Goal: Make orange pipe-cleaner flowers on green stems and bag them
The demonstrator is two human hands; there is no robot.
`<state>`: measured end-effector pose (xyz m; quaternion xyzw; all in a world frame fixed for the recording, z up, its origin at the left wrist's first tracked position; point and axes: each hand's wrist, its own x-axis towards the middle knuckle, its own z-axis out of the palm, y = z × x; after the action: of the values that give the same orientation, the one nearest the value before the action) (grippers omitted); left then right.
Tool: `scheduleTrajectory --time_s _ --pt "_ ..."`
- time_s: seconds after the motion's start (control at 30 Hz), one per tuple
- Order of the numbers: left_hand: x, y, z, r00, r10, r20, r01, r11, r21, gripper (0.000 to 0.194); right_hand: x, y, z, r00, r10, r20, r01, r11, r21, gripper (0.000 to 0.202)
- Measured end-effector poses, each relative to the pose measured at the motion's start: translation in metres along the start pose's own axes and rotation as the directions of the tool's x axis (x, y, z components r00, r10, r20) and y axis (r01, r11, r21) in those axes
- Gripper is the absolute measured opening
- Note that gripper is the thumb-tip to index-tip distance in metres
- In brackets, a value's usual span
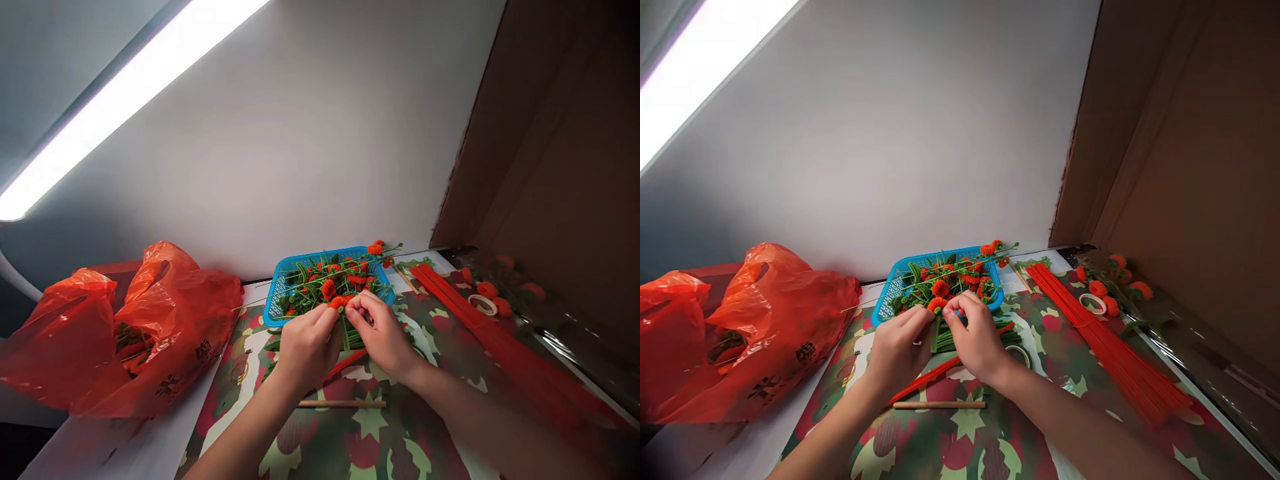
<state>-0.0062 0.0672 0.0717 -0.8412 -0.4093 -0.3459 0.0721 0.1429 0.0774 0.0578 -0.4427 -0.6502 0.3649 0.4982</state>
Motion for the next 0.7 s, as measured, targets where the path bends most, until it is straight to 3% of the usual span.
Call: scheduleTrajectory --time_s 0.1,0.17,0.23,0.3,0.37,0.47,0.53,0.63,0.7 --pt "-0.004 0.000 0.008 0.975 0.217 -0.041 -0.201 0.949 0.241 0.025 0.001 0.001 0.002 0.937 0.327 0.122 -0.347 0.908 0.233 0.026" --pt "-0.005 -0.001 0.013 0.971 0.239 -0.010 -0.228 0.935 0.271 0.025 0.003 0.003 0.000 0.883 0.427 0.193 -0.468 0.821 0.327 0.029" --pt "-0.005 -0.003 0.015 0.989 0.147 0.033 -0.151 0.967 0.203 0.023 0.005 0.005 -0.003 0.868 0.454 0.200 -0.496 0.790 0.360 0.030" --pt "-0.003 -0.004 0.015 0.997 -0.033 0.066 0.030 0.998 0.052 0.019 0.008 0.007 -0.005 0.878 0.444 0.179 -0.479 0.803 0.355 0.031" --pt "0.000 -0.004 0.012 0.971 -0.217 0.097 0.231 0.958 -0.168 0.016 0.011 0.007 -0.008 0.891 0.429 0.150 -0.454 0.820 0.350 0.031" --pt "0.006 -0.004 0.007 0.904 -0.382 0.194 0.426 0.750 -0.506 0.016 0.014 0.005 -0.011 0.902 0.411 0.133 -0.431 0.842 0.324 0.030" --pt "0.009 -0.004 0.005 0.840 -0.441 0.316 0.528 0.530 -0.664 0.015 0.015 0.002 -0.014 0.917 0.373 0.138 -0.397 0.877 0.270 0.029" --pt "0.009 -0.005 0.005 0.722 -0.489 0.489 0.629 0.168 -0.759 0.020 0.016 -0.004 -0.018 0.943 0.294 0.157 -0.317 0.937 0.145 0.025" --pt "0.008 -0.007 0.006 0.673 -0.508 0.537 0.636 0.026 -0.772 0.025 0.015 -0.007 -0.019 0.961 0.233 0.148 -0.240 0.970 0.030 0.024"
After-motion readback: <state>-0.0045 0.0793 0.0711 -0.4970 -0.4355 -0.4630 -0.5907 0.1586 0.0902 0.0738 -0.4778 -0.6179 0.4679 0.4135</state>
